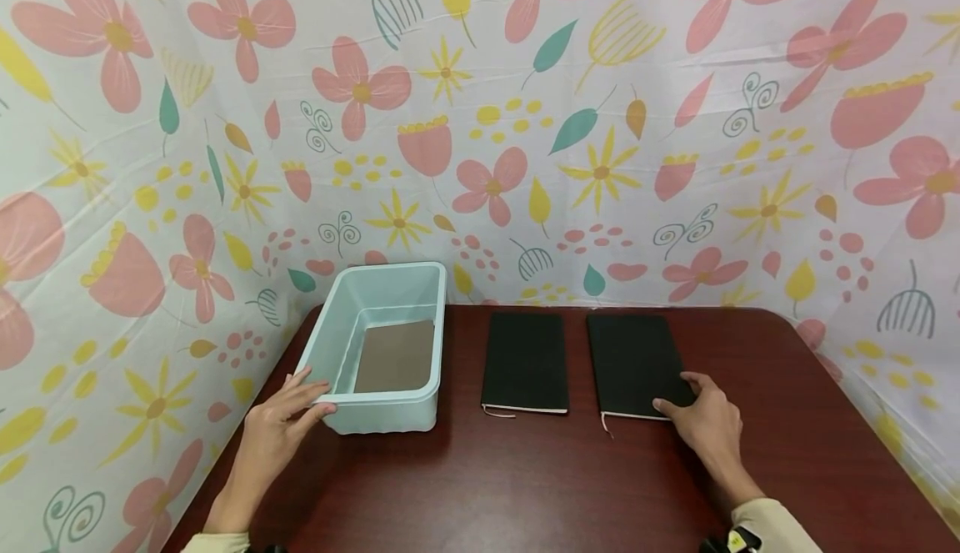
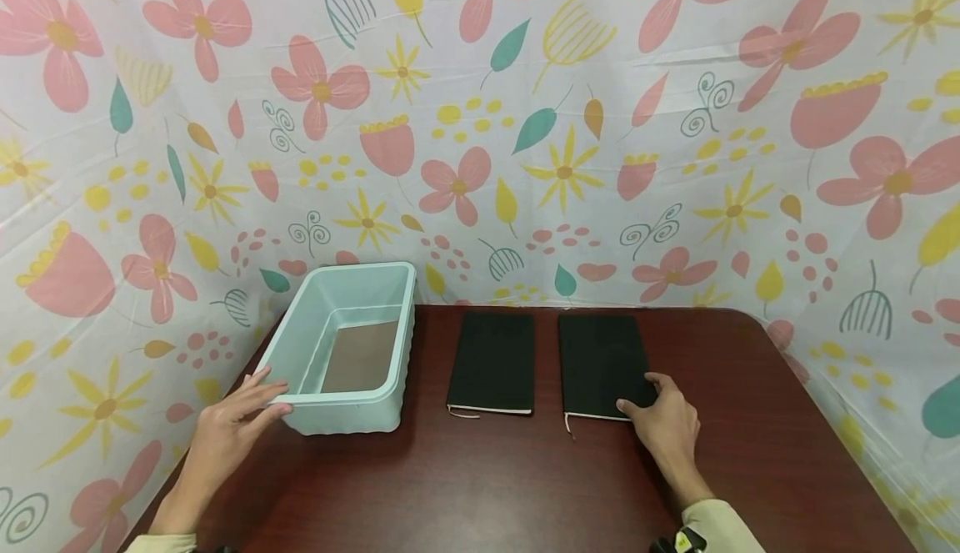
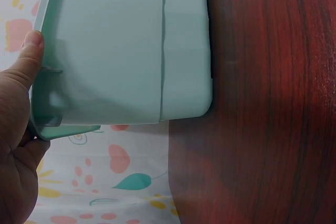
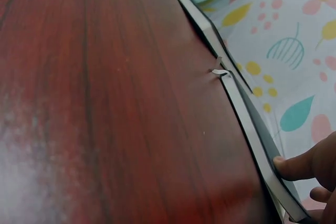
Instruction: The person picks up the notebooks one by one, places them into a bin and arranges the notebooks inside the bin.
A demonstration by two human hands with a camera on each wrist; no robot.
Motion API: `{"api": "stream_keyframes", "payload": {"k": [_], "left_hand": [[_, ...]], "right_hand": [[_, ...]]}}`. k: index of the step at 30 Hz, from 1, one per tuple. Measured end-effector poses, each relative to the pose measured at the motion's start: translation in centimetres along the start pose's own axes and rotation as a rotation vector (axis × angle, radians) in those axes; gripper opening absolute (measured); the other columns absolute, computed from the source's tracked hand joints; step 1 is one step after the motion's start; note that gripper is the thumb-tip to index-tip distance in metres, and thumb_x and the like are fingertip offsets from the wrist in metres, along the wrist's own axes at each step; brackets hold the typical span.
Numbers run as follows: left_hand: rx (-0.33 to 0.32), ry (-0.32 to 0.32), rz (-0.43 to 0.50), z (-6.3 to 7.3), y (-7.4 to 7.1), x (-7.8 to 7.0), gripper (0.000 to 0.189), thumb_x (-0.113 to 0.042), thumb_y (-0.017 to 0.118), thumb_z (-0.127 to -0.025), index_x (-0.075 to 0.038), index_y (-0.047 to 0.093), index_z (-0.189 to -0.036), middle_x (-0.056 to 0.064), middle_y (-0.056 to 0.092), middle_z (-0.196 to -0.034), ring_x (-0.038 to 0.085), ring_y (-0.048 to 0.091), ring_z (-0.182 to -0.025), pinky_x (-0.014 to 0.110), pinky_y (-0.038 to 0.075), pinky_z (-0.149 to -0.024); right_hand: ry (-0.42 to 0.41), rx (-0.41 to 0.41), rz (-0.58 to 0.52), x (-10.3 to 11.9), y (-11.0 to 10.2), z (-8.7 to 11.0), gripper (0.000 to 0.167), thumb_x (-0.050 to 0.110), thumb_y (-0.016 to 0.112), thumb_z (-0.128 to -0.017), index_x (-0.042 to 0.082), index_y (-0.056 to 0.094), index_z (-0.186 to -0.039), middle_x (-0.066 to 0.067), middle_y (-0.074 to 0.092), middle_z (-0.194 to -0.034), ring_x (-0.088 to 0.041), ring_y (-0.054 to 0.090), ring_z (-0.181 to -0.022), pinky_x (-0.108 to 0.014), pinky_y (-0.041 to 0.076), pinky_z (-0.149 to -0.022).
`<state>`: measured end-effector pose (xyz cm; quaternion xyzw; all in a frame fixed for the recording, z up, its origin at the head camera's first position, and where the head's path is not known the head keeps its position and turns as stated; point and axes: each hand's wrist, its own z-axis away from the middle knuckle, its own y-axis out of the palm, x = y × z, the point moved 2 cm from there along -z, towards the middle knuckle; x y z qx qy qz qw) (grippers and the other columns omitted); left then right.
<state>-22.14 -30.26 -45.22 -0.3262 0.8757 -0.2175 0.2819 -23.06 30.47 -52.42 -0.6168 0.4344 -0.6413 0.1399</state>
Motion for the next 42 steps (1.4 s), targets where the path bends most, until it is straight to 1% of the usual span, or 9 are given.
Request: {"api": "stream_keyframes", "payload": {"k": [8,12,20,27,31,34,38,40,42], "left_hand": [[0.006,0.000,-0.012,-0.1,0.0,0.0,0.042,0.002,0.090,-0.066,-0.008,0.081,-0.106,0.009,0.079,-0.103,0.021,0.063,-0.128,0.019,0.033,-0.118],[0.007,-0.004,-0.009,0.0,0.0,0.0,0.042,0.002,0.090,-0.066,-0.008,0.081,-0.106,0.009,0.079,-0.103,0.023,0.063,-0.127,0.019,0.033,-0.118],[0.011,0.011,-0.020,0.0,0.1,0.0,0.043,0.002,0.090,-0.066,-0.009,0.081,-0.107,0.010,0.079,-0.103,0.025,0.064,-0.126,0.023,0.036,-0.118],[0.010,0.017,-0.019,-0.1,0.0,0.0,0.043,0.001,0.090,-0.065,-0.009,0.081,-0.107,0.010,0.078,-0.103,0.028,0.065,-0.124,0.023,0.036,-0.118],[0.012,0.016,-0.025,-0.1,0.0,-0.1,0.043,0.001,0.090,-0.066,-0.008,0.081,-0.107,0.011,0.078,-0.103,0.030,0.065,-0.124,0.021,0.035,-0.118],[0.014,0.010,-0.031,-0.1,0.0,-0.2,0.043,0.001,0.090,-0.065,-0.008,0.081,-0.106,0.010,0.078,-0.104,0.029,0.065,-0.124,0.022,0.035,-0.118],[0.012,0.006,-0.032,-0.1,0.0,-0.2,0.043,0.001,0.090,-0.065,-0.008,0.081,-0.106,0.010,0.078,-0.103,0.030,0.065,-0.124,0.022,0.036,-0.118],[0.011,0.007,-0.031,-0.2,0.0,-0.3,0.042,0.001,0.090,-0.065,-0.008,0.081,-0.106,0.010,0.078,-0.103,0.030,0.066,-0.123,0.022,0.035,-0.118],[0.010,0.008,-0.030,-0.2,0.0,-0.3,0.042,0.001,0.090,-0.065,-0.008,0.081,-0.106,0.010,0.079,-0.103,0.031,0.066,-0.123,0.021,0.035,-0.118]], "right_hand": [[-0.017,-0.019,-0.007,0.3,0.0,-0.1,0.069,0.021,0.086,-0.082,-0.003,0.055,-0.139,-0.038,0.052,-0.138,-0.057,0.049,-0.124,-0.072,0.038,-0.100],[-0.022,-0.011,-0.013,0.3,0.0,-0.2,0.068,0.020,0.085,-0.082,-0.005,0.055,-0.138,-0.039,0.052,-0.138,-0.057,0.048,-0.124,-0.072,0.037,-0.101],[-0.014,-0.007,-0.067,0.2,-0.1,-0.6,0.064,0.014,0.083,-0.083,-0.006,0.055,-0.138,-0.039,0.053,-0.135,-0.057,0.047,-0.125,-0.070,0.027,-0.111],[-0.026,0.006,-0.083,0.3,-0.3,-0.9,0.065,0.013,0.083,-0.083,-0.006,0.056,-0.139,-0.039,0.054,-0.136,-0.056,0.046,-0.129,-0.070,0.026,-0.112],[-0.006,0.042,-0.087,0.6,-0.8,-1.0,0.067,0.018,0.083,-0.086,-0.004,0.055,-0.143,-0.037,0.050,-0.141,-0.057,0.041,-0.132,-0.070,0.030,-0.110],[0.001,0.071,-0.085,0.8,-1.2,-1.0,0.066,0.023,0.082,-0.088,0.000,0.056,-0.144,-0.035,0.050,-0.143,-0.057,0.042,-0.131,-0.070,0.038,-0.104],[-0.002,0.099,-0.066,1.0,-1.5,-1.0,0.060,0.028,0.081,-0.089,0.003,0.061,-0.140,-0.036,0.050,-0.143,-0.057,0.045,-0.129,-0.068,0.045,-0.097],[-0.004,0.110,-0.054,1.1,-1.6,-1.0,0.059,0.029,0.080,-0.089,0.003,0.063,-0.139,-0.036,0.049,-0.144,-0.057,0.045,-0.129,-0.068,0.046,-0.096],[-0.008,0.115,-0.045,1.2,-1.7,-1.0,0.058,0.031,0.080,-0.090,0.004,0.064,-0.138,-0.037,0.048,-0.143,-0.057,0.046,-0.126,-0.064,0.050,-0.091]]}}
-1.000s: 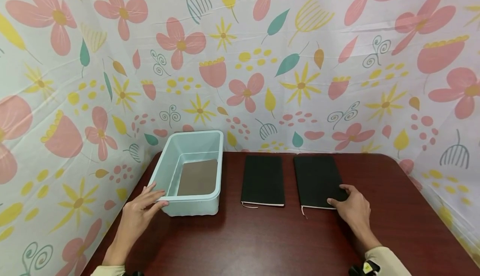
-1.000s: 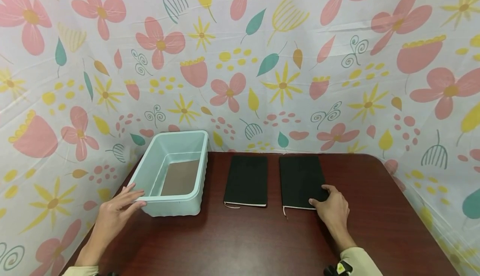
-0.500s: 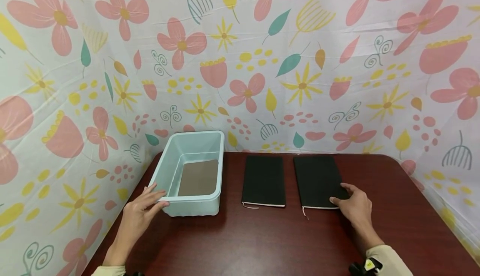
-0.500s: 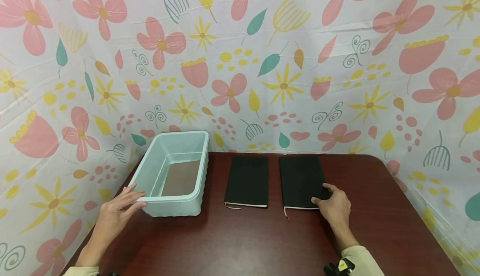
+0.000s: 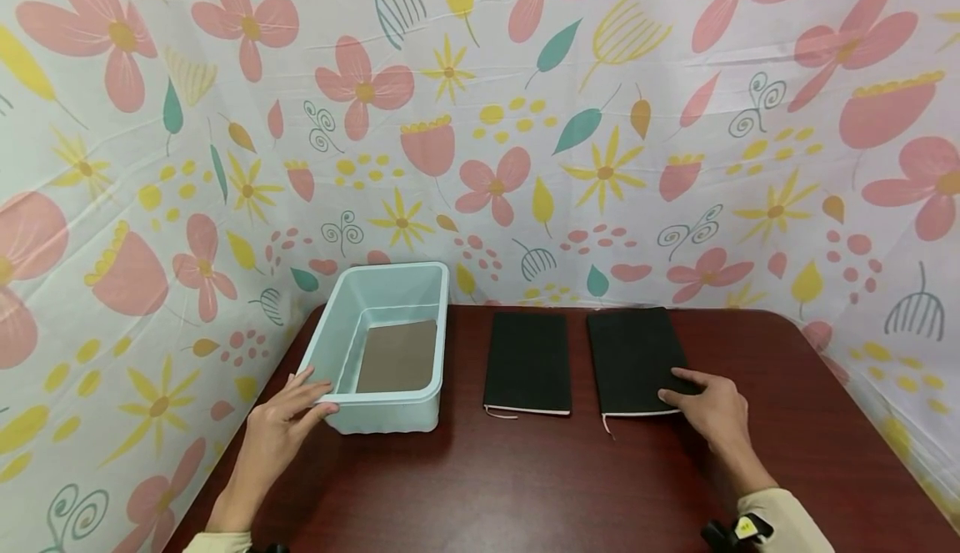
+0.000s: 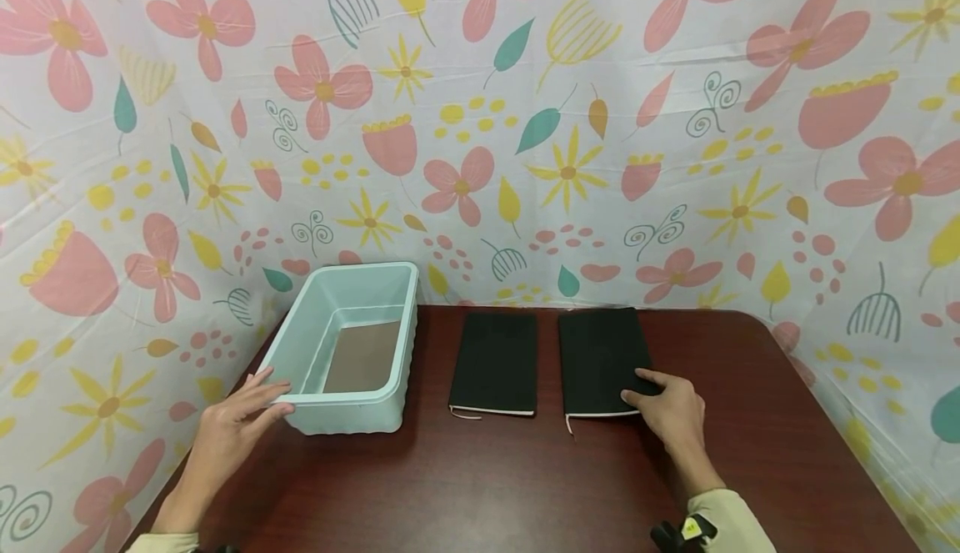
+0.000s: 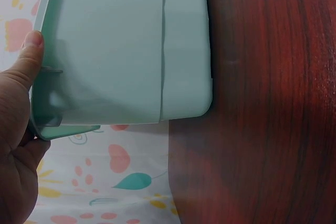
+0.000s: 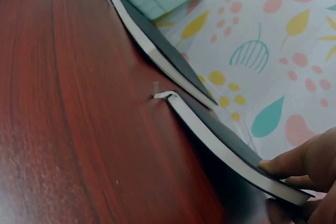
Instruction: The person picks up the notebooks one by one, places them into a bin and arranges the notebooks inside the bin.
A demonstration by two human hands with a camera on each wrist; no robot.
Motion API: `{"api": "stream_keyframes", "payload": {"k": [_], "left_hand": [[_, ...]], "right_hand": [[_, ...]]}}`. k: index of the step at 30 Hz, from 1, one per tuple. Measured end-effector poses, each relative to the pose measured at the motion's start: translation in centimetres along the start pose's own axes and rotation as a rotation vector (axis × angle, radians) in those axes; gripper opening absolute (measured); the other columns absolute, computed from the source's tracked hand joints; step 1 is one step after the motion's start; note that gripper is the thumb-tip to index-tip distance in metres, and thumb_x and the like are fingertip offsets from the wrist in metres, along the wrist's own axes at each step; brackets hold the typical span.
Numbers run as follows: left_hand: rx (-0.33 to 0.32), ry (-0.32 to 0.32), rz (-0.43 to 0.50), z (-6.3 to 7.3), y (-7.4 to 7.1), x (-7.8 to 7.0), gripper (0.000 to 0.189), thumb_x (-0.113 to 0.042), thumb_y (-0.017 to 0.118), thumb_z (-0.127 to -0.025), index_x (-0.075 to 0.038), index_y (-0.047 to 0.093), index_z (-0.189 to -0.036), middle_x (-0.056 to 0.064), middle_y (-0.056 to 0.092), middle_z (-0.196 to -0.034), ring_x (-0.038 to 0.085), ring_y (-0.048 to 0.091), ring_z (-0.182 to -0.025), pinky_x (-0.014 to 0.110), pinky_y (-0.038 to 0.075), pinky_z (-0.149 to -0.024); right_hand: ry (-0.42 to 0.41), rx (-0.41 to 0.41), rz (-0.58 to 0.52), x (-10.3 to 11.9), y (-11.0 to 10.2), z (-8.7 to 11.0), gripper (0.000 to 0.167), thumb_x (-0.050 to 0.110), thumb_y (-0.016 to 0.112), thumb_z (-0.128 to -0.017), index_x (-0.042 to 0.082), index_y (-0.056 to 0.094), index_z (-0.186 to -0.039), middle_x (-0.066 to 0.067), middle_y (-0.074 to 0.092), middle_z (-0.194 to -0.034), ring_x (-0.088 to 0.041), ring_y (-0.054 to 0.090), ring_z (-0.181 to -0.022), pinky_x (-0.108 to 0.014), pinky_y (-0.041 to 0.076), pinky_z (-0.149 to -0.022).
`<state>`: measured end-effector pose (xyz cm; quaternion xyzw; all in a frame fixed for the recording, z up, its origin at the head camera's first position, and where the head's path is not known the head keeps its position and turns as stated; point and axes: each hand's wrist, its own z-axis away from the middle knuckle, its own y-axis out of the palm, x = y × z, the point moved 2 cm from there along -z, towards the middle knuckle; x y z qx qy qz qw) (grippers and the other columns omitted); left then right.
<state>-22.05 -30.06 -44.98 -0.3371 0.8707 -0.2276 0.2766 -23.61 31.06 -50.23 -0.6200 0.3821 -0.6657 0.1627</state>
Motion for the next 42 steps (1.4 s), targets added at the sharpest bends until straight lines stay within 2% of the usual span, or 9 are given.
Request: {"api": "stream_keyframes", "payload": {"k": [3,7,10,16,21,33,36,40,42], "left_hand": [[0.001,0.001,-0.001,0.0,0.0,0.0,0.043,0.001,0.090,-0.065,-0.008,0.081,-0.106,0.010,0.079,-0.103,0.031,0.065,-0.123,0.020,0.034,-0.118],[0.005,-0.001,-0.001,0.0,0.0,0.1,0.043,0.001,0.090,-0.066,-0.008,0.081,-0.107,0.010,0.078,-0.104,0.030,0.065,-0.125,0.019,0.034,-0.118],[0.006,-0.006,0.001,0.1,0.1,0.2,0.043,0.001,0.090,-0.066,-0.009,0.081,-0.107,0.009,0.078,-0.105,0.029,0.064,-0.125,0.019,0.034,-0.118],[0.006,-0.007,0.001,0.1,0.2,0.3,0.043,0.000,0.090,-0.066,-0.010,0.081,-0.107,0.008,0.078,-0.105,0.029,0.064,-0.125,0.020,0.035,-0.118],[0.000,-0.011,0.007,0.1,0.1,0.3,0.044,0.000,0.090,-0.066,-0.010,0.081,-0.108,0.008,0.078,-0.105,0.026,0.064,-0.126,0.023,0.036,-0.118],[-0.001,0.006,0.013,0.1,0.1,0.5,0.044,0.002,0.090,-0.065,-0.009,0.081,-0.108,0.010,0.079,-0.103,0.029,0.065,-0.125,0.022,0.036,-0.118],[0.007,-0.002,0.011,0.1,0.1,0.4,0.044,0.001,0.090,-0.066,-0.009,0.081,-0.108,0.010,0.078,-0.104,0.029,0.064,-0.125,0.019,0.035,-0.118],[0.008,-0.002,0.019,0.1,0.0,0.3,0.044,0.002,0.089,-0.066,-0.009,0.081,-0.108,0.010,0.078,-0.104,0.030,0.064,-0.125,0.019,0.035,-0.118],[0.007,-0.002,0.023,0.1,0.0,0.3,0.043,0.002,0.089,-0.066,-0.009,0.081,-0.108,0.011,0.078,-0.104,0.031,0.064,-0.125,0.020,0.035,-0.118]], "right_hand": [[-0.009,-0.010,0.010,0.1,-0.2,0.1,0.059,0.033,0.080,-0.090,0.005,0.064,-0.139,-0.037,0.053,-0.139,-0.052,0.056,-0.110,-0.048,0.053,-0.073],[0.020,-0.006,-0.037,0.2,-0.4,0.1,0.059,0.034,0.080,-0.090,0.009,0.063,-0.141,-0.024,0.075,-0.101,-0.032,0.071,-0.078,-0.030,0.048,-0.053],[0.061,0.019,-0.121,0.1,-0.4,0.1,0.060,0.033,0.080,-0.091,0.010,0.061,-0.143,-0.017,0.077,-0.084,-0.021,0.075,-0.067,-0.026,0.055,-0.051],[0.098,0.065,-0.327,-0.1,-0.3,0.2,0.066,0.031,0.080,-0.092,0.009,0.054,-0.149,-0.035,0.047,-0.147,-0.016,0.077,-0.077,-0.028,0.065,-0.066],[0.158,0.077,-0.465,-0.1,-0.4,0.2,0.071,0.032,0.079,-0.093,0.007,0.048,-0.152,-0.029,0.028,-0.162,-0.014,0.077,-0.079,-0.025,0.063,-0.060],[0.287,0.078,-0.824,1.2,-1.8,1.2,0.075,0.020,0.088,-0.083,0.009,0.053,-0.147,-0.010,0.021,-0.168,-0.005,0.072,-0.074,-0.027,0.065,-0.073],[0.277,0.095,-0.890,2.0,-2.4,1.4,0.070,0.017,0.088,-0.083,0.013,0.056,-0.145,-0.008,0.049,-0.142,-0.006,0.072,-0.074,-0.027,0.065,-0.075],[0.225,0.120,-0.971,3.2,-3.3,1.6,0.064,0.013,0.085,-0.086,0.014,0.056,-0.144,0.002,0.047,-0.102,-0.006,0.073,-0.078,-0.026,0.065,-0.076],[0.205,0.147,-1.010,4.0,-3.6,1.7,0.064,0.011,0.082,-0.088,0.015,0.054,-0.146,-0.003,0.047,-0.126,-0.004,0.073,-0.085,-0.025,0.065,-0.078]]}}
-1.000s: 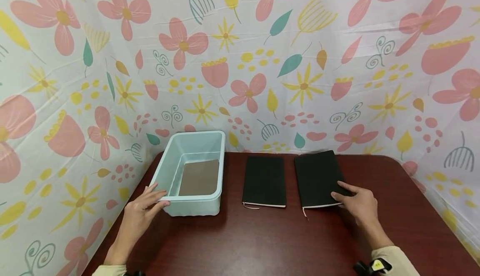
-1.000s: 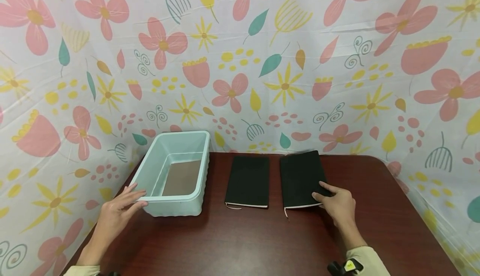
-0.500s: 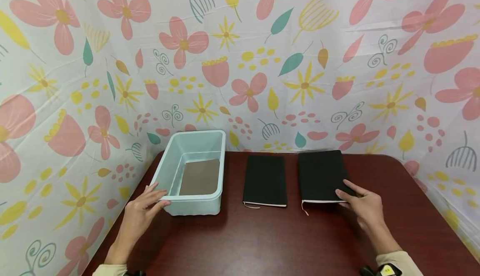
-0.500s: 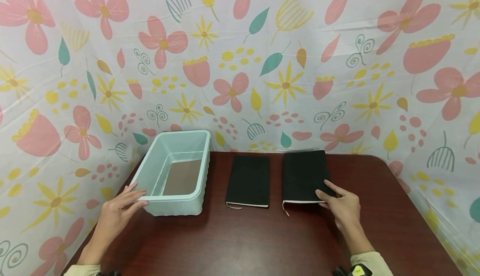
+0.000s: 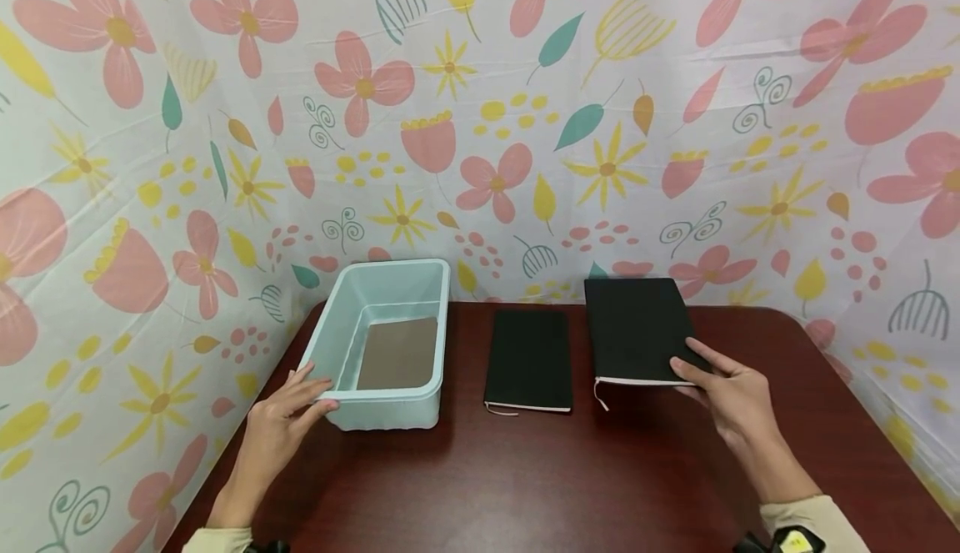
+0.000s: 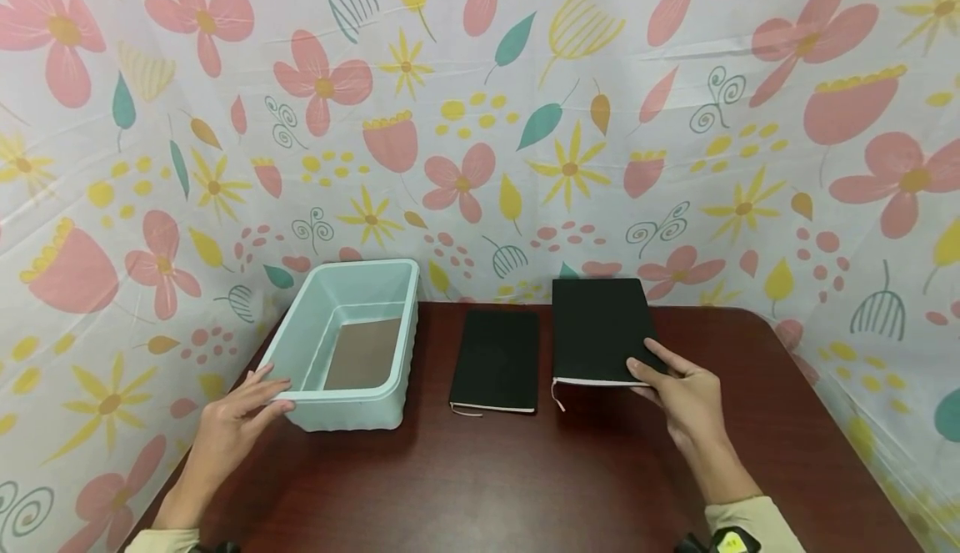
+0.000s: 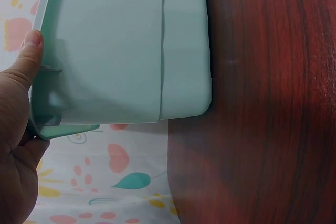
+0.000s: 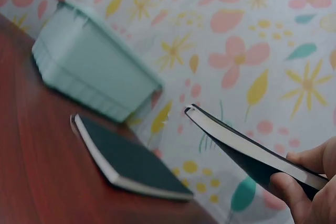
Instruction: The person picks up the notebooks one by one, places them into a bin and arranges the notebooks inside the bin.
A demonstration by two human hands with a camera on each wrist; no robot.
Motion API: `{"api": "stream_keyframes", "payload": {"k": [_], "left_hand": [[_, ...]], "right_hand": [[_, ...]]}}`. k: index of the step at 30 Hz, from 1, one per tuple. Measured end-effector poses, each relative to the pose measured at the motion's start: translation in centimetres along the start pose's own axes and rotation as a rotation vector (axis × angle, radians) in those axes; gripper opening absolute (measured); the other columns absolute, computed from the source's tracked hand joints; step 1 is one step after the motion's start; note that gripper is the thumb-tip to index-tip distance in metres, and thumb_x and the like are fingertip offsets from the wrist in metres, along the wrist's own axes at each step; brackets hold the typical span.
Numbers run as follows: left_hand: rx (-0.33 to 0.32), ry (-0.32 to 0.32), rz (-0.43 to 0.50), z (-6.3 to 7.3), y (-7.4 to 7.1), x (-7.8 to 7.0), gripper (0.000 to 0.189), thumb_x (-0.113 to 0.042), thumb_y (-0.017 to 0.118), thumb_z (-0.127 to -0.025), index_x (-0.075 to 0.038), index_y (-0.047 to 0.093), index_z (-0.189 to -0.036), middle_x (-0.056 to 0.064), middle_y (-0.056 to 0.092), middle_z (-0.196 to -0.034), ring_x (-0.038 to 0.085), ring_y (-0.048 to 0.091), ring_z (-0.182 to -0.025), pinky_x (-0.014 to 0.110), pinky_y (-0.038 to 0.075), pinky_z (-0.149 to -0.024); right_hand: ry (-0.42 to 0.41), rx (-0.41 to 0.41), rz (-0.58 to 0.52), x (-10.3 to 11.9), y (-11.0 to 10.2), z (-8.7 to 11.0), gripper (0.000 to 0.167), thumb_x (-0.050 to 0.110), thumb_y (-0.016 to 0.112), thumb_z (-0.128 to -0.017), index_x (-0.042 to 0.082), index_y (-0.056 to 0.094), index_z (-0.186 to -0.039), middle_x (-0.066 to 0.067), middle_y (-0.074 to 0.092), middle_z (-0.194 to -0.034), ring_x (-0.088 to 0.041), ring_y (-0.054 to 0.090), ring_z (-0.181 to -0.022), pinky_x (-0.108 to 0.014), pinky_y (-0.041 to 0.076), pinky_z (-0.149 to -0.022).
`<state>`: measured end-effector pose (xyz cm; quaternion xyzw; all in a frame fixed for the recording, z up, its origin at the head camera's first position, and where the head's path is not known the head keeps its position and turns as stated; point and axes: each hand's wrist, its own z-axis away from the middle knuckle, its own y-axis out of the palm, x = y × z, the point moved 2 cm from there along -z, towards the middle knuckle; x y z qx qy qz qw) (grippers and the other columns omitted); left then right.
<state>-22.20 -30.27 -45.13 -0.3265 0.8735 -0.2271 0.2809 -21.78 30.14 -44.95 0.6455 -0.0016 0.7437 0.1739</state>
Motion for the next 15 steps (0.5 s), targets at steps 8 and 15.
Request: {"api": "stream_keyframes", "payload": {"k": [8,15], "left_hand": [[-0.004,-0.008,-0.017,0.0,0.0,0.0,0.042,0.001,0.090,-0.066,-0.008,0.081,-0.106,0.010,0.078,-0.104,0.028,0.064,-0.126,0.019,0.035,-0.118],[-0.006,-0.001,-0.008,0.0,0.0,0.0,0.043,0.002,0.090,-0.065,-0.008,0.081,-0.107,0.011,0.078,-0.104,0.027,0.064,-0.126,0.019,0.034,-0.118]], "right_hand": [[0.045,0.084,-0.069,2.6,2.2,0.5,0.069,0.008,0.080,-0.090,0.016,0.047,-0.151,-0.006,0.037,-0.145,-0.003,0.072,-0.096,-0.025,0.064,-0.082],[0.076,0.125,-0.085,4.3,4.7,0.8,0.071,0.007,0.079,-0.090,0.017,0.046,-0.152,-0.001,0.003,-0.171,0.002,0.069,-0.100,-0.023,0.063,-0.083]]}}
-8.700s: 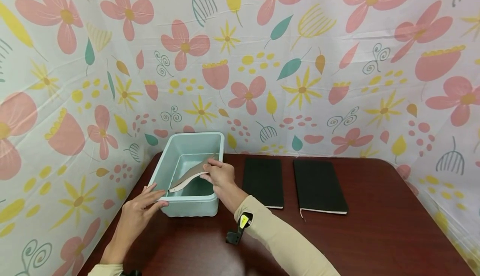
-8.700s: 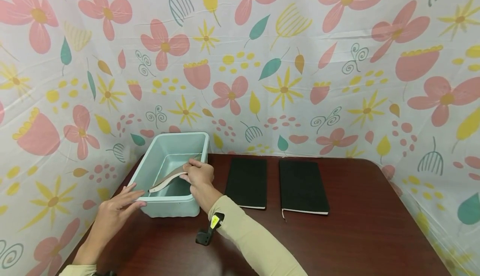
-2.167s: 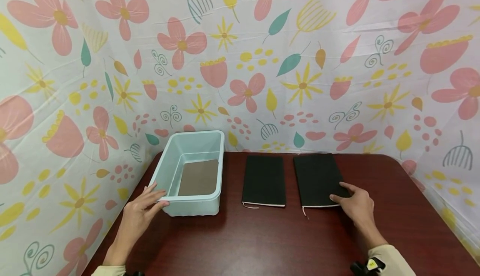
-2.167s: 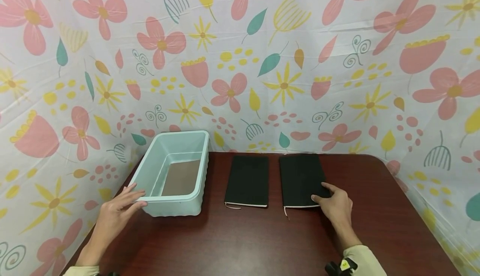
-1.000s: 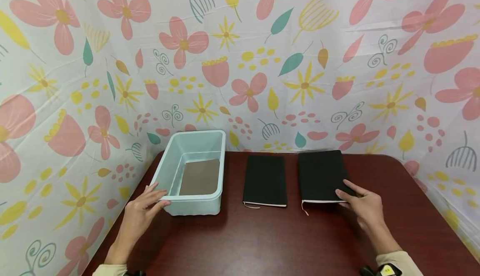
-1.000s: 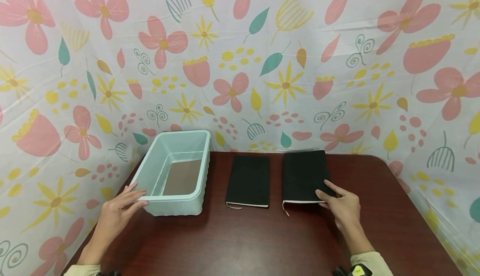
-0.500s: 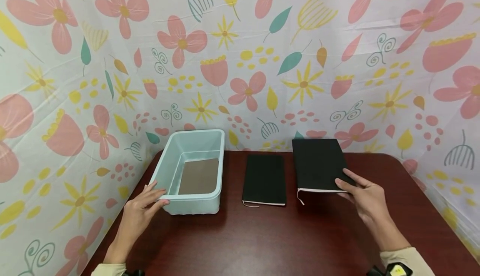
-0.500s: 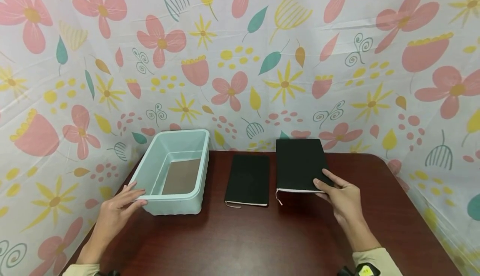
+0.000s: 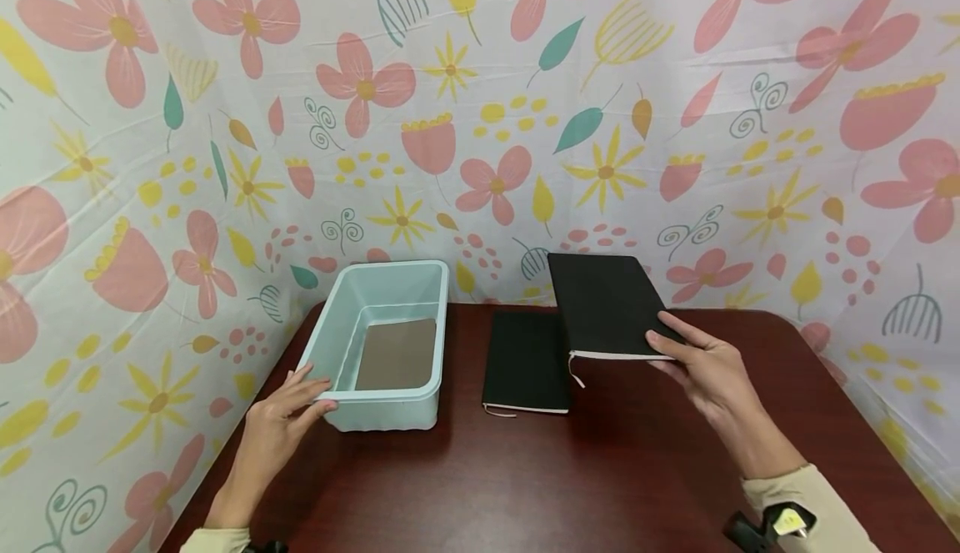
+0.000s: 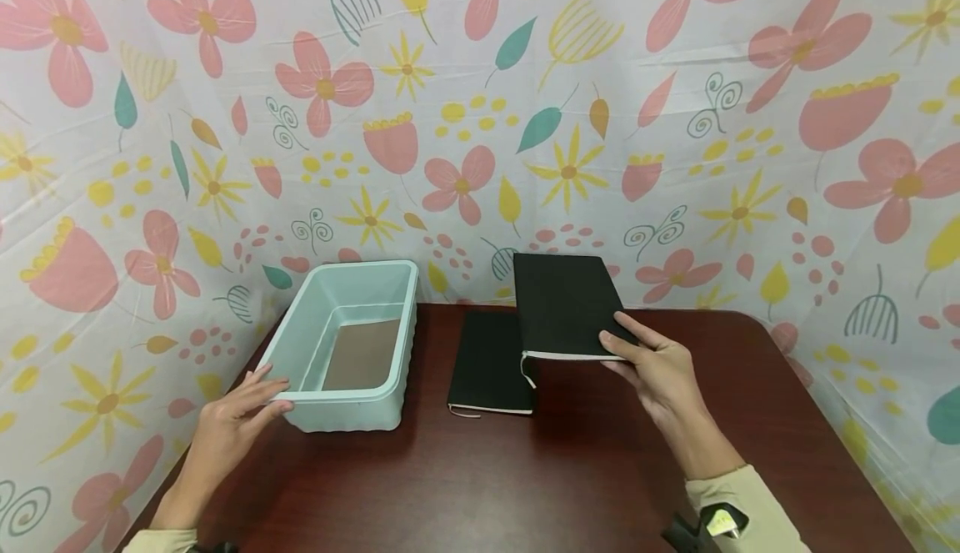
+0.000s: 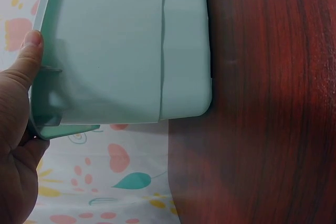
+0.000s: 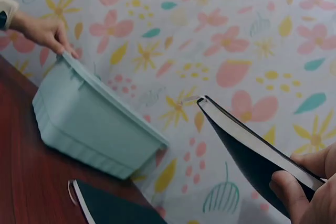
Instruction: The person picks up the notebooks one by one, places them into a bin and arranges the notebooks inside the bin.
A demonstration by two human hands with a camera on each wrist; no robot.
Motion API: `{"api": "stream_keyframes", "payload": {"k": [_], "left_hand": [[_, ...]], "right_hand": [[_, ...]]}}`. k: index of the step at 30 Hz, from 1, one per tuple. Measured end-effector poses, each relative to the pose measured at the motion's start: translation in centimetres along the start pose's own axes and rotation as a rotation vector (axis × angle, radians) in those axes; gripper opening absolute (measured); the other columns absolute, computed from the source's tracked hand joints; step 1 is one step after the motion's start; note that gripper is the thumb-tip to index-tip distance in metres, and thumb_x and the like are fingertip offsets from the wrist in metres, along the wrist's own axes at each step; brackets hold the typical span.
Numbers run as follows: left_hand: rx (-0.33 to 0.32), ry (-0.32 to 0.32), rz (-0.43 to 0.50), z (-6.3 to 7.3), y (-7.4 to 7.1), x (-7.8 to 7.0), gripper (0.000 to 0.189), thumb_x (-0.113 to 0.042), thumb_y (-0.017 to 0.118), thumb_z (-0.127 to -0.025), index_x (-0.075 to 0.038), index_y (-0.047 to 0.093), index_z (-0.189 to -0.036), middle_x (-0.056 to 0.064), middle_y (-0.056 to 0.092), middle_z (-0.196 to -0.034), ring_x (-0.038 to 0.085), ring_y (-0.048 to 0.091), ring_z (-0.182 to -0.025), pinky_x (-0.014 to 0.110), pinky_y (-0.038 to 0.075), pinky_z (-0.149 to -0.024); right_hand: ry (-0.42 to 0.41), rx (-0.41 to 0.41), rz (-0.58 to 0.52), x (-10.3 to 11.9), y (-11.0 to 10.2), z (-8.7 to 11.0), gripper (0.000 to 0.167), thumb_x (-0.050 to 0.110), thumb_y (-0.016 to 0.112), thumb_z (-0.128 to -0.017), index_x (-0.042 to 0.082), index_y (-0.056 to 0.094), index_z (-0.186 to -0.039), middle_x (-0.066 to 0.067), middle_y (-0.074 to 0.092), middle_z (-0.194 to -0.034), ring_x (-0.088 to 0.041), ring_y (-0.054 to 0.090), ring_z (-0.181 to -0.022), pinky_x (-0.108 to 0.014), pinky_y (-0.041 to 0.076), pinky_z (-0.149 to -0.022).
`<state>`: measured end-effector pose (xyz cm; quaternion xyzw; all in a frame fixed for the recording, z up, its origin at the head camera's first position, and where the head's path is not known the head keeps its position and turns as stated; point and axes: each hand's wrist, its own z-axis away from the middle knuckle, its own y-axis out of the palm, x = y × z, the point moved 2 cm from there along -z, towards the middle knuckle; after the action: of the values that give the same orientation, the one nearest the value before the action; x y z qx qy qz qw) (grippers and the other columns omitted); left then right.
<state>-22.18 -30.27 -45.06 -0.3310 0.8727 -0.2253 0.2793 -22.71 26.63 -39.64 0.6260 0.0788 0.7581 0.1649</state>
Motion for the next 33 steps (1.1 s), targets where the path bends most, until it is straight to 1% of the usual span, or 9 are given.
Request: {"api": "stream_keyframes", "payload": {"k": [2,7,12,18,22,24,29,33], "left_hand": [[-0.002,0.001,0.001,0.0,0.0,0.0,0.043,0.002,0.090,-0.065,-0.008,0.081,-0.106,0.011,0.078,-0.104,0.026,0.064,-0.126,0.019,0.034,-0.118],[-0.006,0.000,0.001,0.1,0.0,0.1,0.043,0.002,0.090,-0.065,-0.009,0.082,-0.106,0.010,0.079,-0.103,0.024,0.063,-0.127,0.021,0.035,-0.118],[-0.007,-0.002,0.006,0.1,-0.1,0.0,0.043,0.002,0.090,-0.066,-0.009,0.082,-0.106,0.010,0.079,-0.103,0.022,0.063,-0.128,0.022,0.036,-0.118],[-0.005,-0.001,0.010,0.0,0.0,0.0,0.043,0.002,0.090,-0.065,-0.009,0.081,-0.106,0.010,0.079,-0.103,0.023,0.063,-0.128,0.021,0.035,-0.118],[-0.006,0.003,0.007,-0.1,0.0,0.0,0.044,0.002,0.090,-0.065,-0.009,0.082,-0.106,0.010,0.079,-0.103,0.026,0.063,-0.127,0.020,0.035,-0.118],[-0.006,0.002,0.007,-0.1,0.0,0.1,0.043,0.002,0.090,-0.065,-0.009,0.082,-0.106,0.010,0.078,-0.103,0.027,0.064,-0.126,0.019,0.035,-0.118],[-0.003,-0.004,0.003,0.0,0.0,0.1,0.043,0.001,0.090,-0.066,-0.009,0.082,-0.106,0.010,0.078,-0.104,0.029,0.064,-0.126,0.018,0.034,-0.117],[0.001,-0.003,0.000,0.0,0.0,-0.1,0.043,0.001,0.090,-0.065,-0.009,0.082,-0.106,0.010,0.078,-0.104,0.032,0.064,-0.125,0.018,0.034,-0.118]], "right_hand": [[0.011,0.017,0.005,0.3,0.8,0.0,0.073,0.008,0.079,-0.091,0.016,0.043,-0.154,0.001,-0.003,-0.172,0.002,0.069,-0.100,-0.023,0.063,-0.083],[0.010,0.056,0.013,1.0,3.0,-0.1,0.082,0.008,0.077,-0.092,0.010,0.031,-0.160,0.000,-0.006,-0.172,0.003,0.069,-0.101,-0.023,0.062,-0.086],[-0.010,0.095,0.018,1.7,5.6,-0.2,0.079,0.007,0.074,-0.095,0.008,0.030,-0.160,-0.002,-0.010,-0.172,0.002,0.070,-0.101,-0.023,0.061,-0.089],[-0.003,0.144,-0.025,1.8,9.0,-0.7,0.072,0.004,0.069,-0.098,0.006,0.032,-0.159,-0.009,0.000,-0.172,-0.004,0.073,-0.094,-0.023,0.063,-0.084],[0.007,0.153,-0.023,1.4,11.2,-1.1,0.067,0.001,0.067,-0.098,0.005,0.036,-0.158,-0.010,0.007,-0.171,-0.003,0.072,-0.090,-0.022,0.064,-0.080],[0.011,0.152,-0.029,1.2,12.3,-1.4,0.066,0.000,0.067,-0.098,0.005,0.039,-0.157,-0.011,0.013,-0.170,-0.003,0.072,-0.090,-0.022,0.064,-0.079],[0.010,0.167,-0.044,0.6,14.8,-2.1,0.061,-0.003,0.065,-0.098,0.004,0.042,-0.155,-0.012,0.019,-0.169,-0.003,0.072,-0.092,-0.023,0.063,-0.083],[0.010,0.181,-0.053,-0.1,16.4,-2.5,0.059,-0.005,0.064,-0.098,0.004,0.045,-0.153,-0.009,0.019,-0.169,-0.004,0.072,-0.092,-0.023,0.063,-0.082]]}}
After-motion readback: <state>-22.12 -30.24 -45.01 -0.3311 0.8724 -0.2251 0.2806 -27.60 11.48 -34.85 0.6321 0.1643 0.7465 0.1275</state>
